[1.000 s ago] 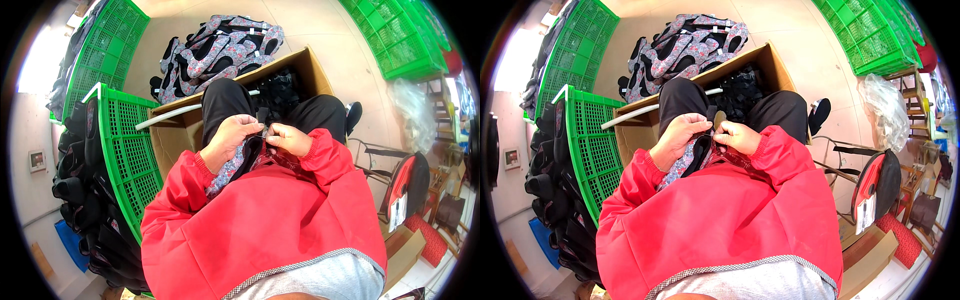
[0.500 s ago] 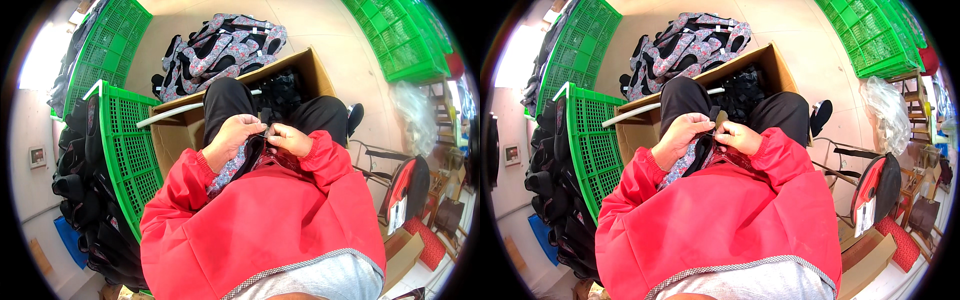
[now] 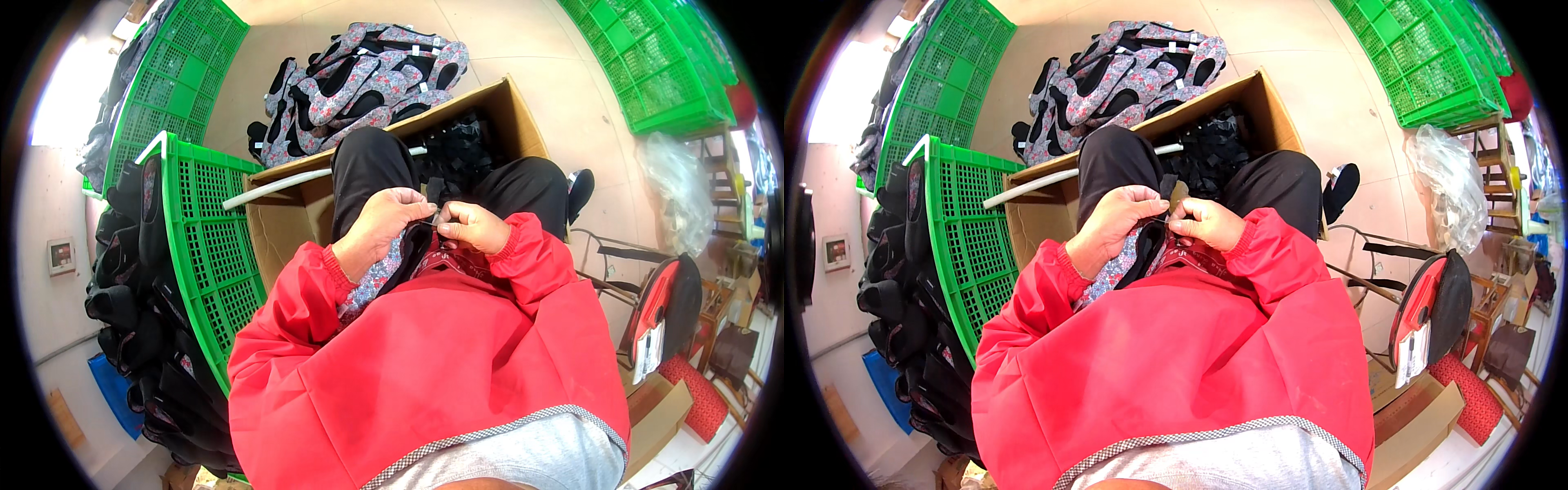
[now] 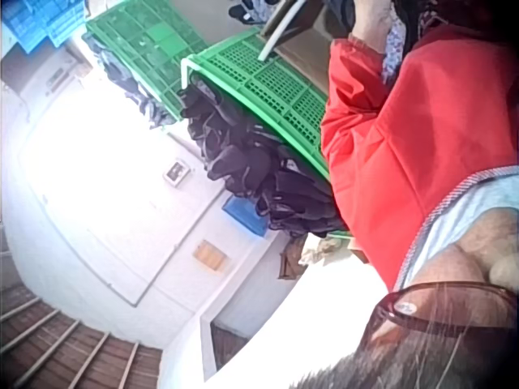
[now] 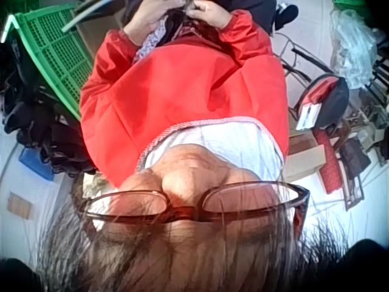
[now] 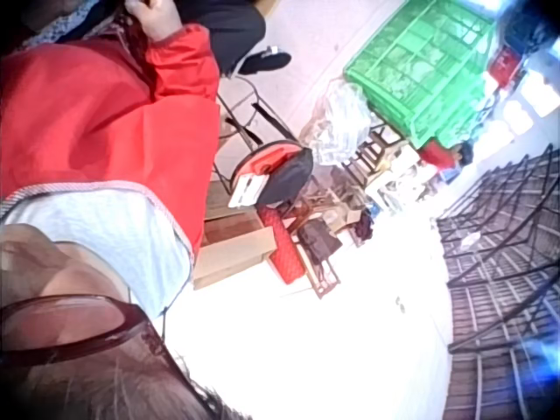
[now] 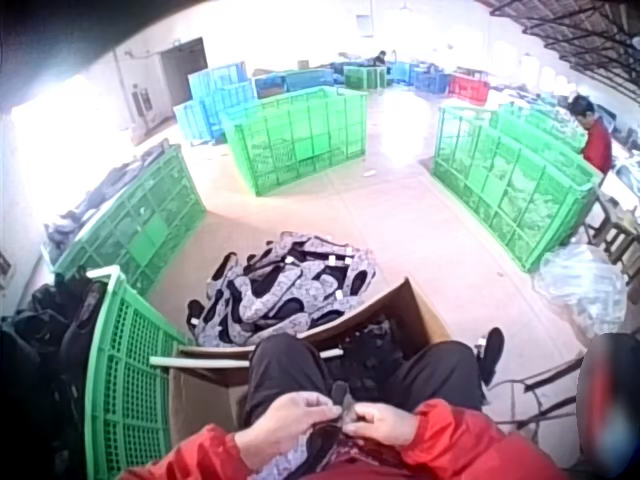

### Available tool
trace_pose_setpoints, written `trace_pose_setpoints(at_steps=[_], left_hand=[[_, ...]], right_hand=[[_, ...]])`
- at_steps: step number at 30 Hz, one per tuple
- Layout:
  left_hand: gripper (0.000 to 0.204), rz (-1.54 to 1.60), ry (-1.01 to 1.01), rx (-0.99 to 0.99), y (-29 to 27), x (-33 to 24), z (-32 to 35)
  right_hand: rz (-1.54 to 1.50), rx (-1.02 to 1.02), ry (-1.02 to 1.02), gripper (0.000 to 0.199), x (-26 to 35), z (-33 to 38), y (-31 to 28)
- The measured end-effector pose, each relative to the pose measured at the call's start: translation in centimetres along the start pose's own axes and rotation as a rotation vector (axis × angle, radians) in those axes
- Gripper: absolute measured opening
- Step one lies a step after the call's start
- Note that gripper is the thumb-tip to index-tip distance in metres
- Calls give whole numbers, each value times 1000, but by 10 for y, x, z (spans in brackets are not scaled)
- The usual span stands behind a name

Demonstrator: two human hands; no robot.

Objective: The person sits on the floor and sews the sole onto slipper uppers using a needle and thread. They repeatedly pick up a slipper from a cardboard box, stitch the sole to the upper, and place the finished slipper into a green crate.

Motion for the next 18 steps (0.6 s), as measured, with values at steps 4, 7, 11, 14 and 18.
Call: trace_pose_setpoints(at_steps=[4, 7, 11, 14, 18], left_hand=[[8, 16, 1, -17, 1, -3, 1], [8, -24, 42, -31, 1, -6, -4], [10, -147, 240, -64, 6, -23, -15], [30, -266, 549, -13, 13, -41, -26], [38, -547, 682, -159, 16, -56, -26]], right_hand=[[-1, -25, 12, 16, -6, -1, -5], [-76, -101, 9, 15, -14, 2, -11], [-337, -146, -40, 19, -28, 15, -8], [-401, -110, -64, 27, -42, 19, -2], [-448, -113, -94, 31, -49, 19, -3]])
Point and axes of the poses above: each hand's wrist, its own z-axis away from the middle knuckle, its own y-axis out of the palm, x = y × z, the point moved 5 cm from there along -z, towards the middle knuckle, and after that the axes turned 11 degrees about -x, right-handed, at the moved point
